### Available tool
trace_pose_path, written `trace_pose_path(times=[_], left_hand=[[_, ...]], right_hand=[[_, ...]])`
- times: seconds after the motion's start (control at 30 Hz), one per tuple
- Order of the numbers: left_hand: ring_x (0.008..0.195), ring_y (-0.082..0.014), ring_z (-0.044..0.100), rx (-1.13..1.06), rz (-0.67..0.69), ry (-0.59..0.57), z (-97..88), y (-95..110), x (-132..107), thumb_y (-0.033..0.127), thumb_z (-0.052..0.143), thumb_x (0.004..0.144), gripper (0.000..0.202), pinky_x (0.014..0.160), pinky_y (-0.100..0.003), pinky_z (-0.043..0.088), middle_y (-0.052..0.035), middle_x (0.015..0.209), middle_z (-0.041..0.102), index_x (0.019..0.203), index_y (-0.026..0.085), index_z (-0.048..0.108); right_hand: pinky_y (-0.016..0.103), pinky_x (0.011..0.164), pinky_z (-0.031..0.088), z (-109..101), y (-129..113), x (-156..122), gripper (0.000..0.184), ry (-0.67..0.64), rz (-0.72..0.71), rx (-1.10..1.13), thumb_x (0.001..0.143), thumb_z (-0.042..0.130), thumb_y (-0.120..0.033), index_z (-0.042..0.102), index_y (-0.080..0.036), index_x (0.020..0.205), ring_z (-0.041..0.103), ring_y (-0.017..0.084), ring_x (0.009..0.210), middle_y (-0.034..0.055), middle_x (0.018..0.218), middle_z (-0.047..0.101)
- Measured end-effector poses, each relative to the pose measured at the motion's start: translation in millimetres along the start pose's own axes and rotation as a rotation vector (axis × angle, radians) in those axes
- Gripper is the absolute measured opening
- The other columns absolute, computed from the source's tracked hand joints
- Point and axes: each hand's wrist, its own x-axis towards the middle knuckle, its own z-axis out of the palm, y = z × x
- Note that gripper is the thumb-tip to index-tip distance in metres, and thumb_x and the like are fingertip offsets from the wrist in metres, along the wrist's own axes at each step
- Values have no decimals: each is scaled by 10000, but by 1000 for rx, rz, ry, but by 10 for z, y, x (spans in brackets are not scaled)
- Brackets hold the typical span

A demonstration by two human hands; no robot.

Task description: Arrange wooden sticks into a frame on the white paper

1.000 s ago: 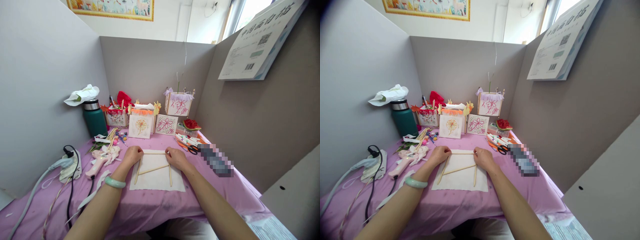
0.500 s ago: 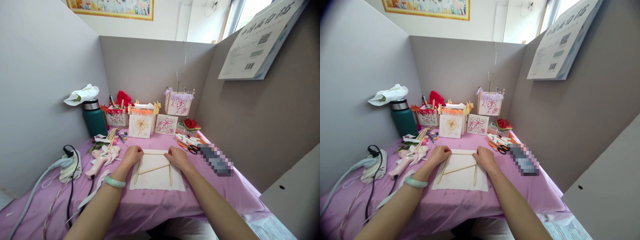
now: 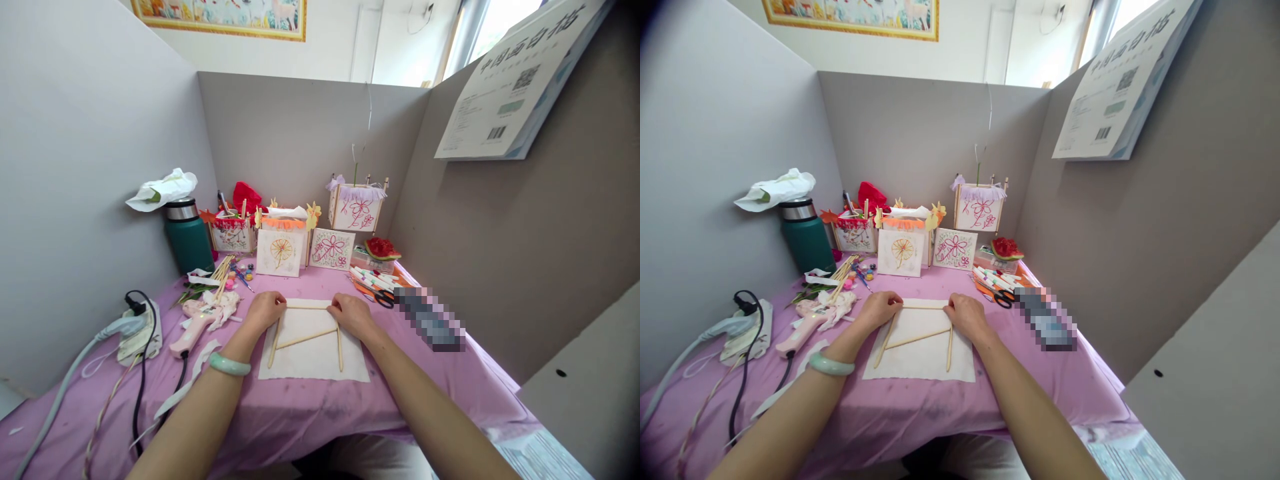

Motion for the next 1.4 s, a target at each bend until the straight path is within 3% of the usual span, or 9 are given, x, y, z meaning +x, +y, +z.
trace_pose_path(times=[0.3,0.6,0.87,1.1,1.4], left_hand=[[891,-196,670,-1,9,4,22,-17,12,219,555,813,234,808,-247,462,-61,937,752,924,181,757],[904,-199,669,5,13,3,31,-31,22,231,558,814,228,798,-248,459,-60,940,752,916,183,755],[890,-199,670,7,13,5,26,-22,20,223,556,815,227,785,-249,455,-62,930,753,916,178,755],[895,-199,669,4,20,11,35,-30,24,225,556,812,226,786,-249,452,-59,928,753,909,180,755],[887,-199,669,2,21,8,39,-40,26,232,556,808,227,784,-247,456,-59,923,752,907,185,755]], right_hand=[[269,609,288,-14,51,1,273,-14,68,-41,853,567,-467,649,-207,875,616,190,796,40,837,706],[264,616,286,2,59,30,198,-33,87,-46,888,485,-295,662,-207,876,620,185,825,54,870,716],[267,606,278,-3,69,24,251,-29,96,-27,854,556,-435,654,-204,864,612,191,814,50,856,709],[269,597,259,36,119,50,177,-22,42,-18,859,509,-291,659,-200,837,609,178,801,47,839,710],[256,609,278,54,155,87,161,-13,18,47,864,507,-285,638,-193,853,582,158,749,33,803,687]])
